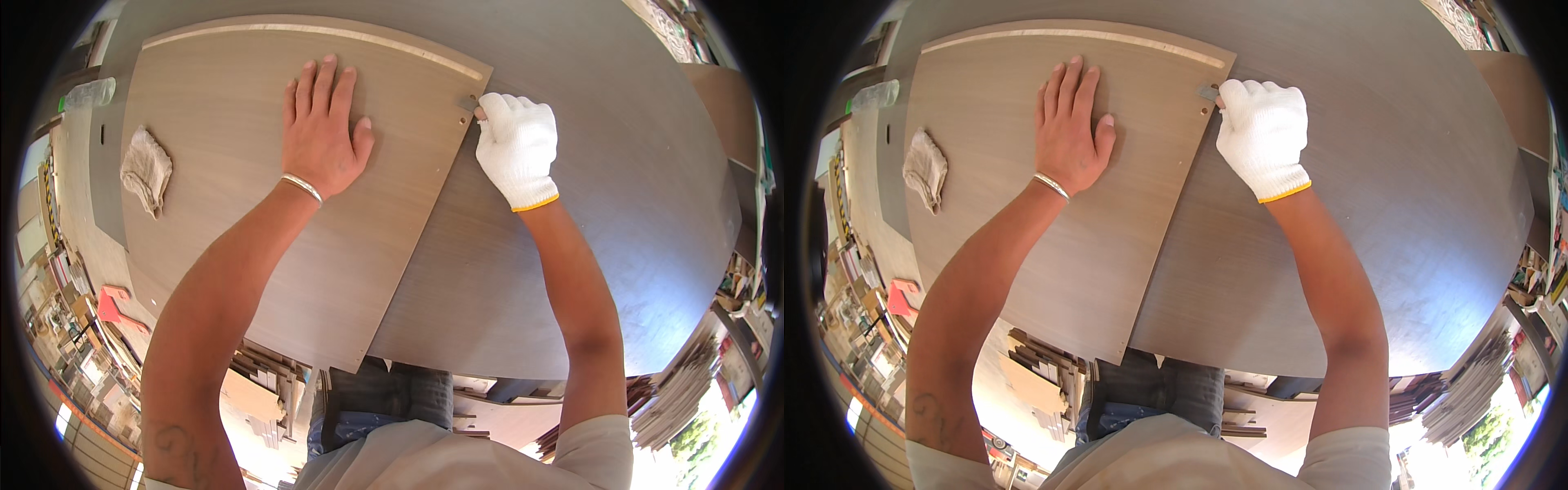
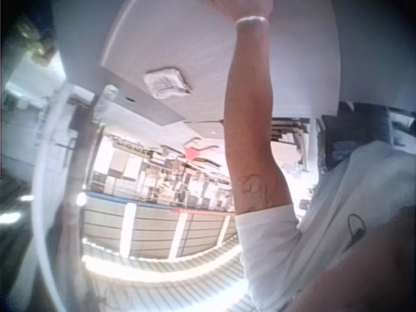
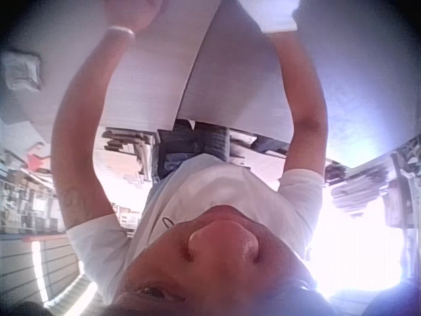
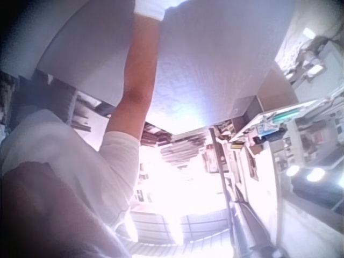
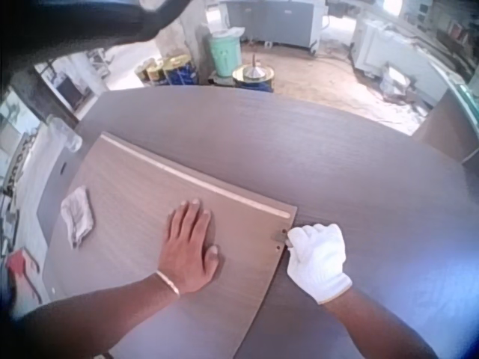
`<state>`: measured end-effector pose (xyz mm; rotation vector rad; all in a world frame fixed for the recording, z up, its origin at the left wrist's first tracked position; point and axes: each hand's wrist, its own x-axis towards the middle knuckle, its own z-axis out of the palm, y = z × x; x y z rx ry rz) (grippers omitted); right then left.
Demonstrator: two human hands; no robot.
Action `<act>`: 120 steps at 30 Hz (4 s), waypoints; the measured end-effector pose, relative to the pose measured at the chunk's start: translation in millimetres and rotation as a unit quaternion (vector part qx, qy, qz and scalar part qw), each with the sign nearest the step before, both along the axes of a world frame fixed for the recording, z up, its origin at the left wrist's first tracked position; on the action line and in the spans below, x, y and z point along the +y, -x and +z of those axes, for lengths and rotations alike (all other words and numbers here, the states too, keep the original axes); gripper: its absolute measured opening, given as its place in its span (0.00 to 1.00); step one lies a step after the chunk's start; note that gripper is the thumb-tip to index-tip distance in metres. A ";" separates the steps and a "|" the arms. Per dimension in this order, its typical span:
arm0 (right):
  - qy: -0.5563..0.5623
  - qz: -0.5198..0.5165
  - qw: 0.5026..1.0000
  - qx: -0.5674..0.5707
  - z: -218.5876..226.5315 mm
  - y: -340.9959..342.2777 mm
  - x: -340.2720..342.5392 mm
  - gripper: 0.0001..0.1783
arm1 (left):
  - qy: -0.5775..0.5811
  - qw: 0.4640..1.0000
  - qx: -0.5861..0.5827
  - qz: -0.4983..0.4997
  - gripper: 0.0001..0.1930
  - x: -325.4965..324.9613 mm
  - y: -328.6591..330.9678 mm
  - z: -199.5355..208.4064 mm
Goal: The person scrapes the edges of a wooden panel with a utility knife, then wipes the surface with a cloth. The person moves the panel aside and picks up a long wooden strip, placing it on the workbench.
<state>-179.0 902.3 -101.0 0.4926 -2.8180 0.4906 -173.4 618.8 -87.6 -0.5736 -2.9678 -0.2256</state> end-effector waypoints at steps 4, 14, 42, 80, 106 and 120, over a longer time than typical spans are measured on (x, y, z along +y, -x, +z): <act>0.005 0.018 1.000 -0.012 4.9 -11.1 -4.9 0.06 | 0.000 1.000 0.006 0.003 0.32 -0.2 0.8 -0.8; 0.003 0.027 0.999 -0.031 10.0 -25.9 -9.8 0.05 | -0.001 1.000 0.005 0.009 0.32 -0.1 -0.1 -0.8; -0.014 0.000 0.999 -0.029 9.3 -49.6 -24.1 0.07 | 0.002 1.000 0.016 0.014 0.32 -0.4 0.4 -3.9; -0.024 0.044 0.997 -0.057 17.4 -152.6 -62.7 0.07 | -0.008 0.997 0.076 0.020 0.33 -1.7 -1.4 -11.6; -0.065 0.020 0.997 -0.046 13.9 -121.8 -47.3 0.04 | -0.029 0.997 0.069 0.028 0.32 -1.3 -3.6 -11.5; -0.008 -0.011 1.000 0.000 5.0 -104.4 -42.4 0.05 | -0.025 0.997 0.074 0.016 0.32 -1.4 -1.0 -11.1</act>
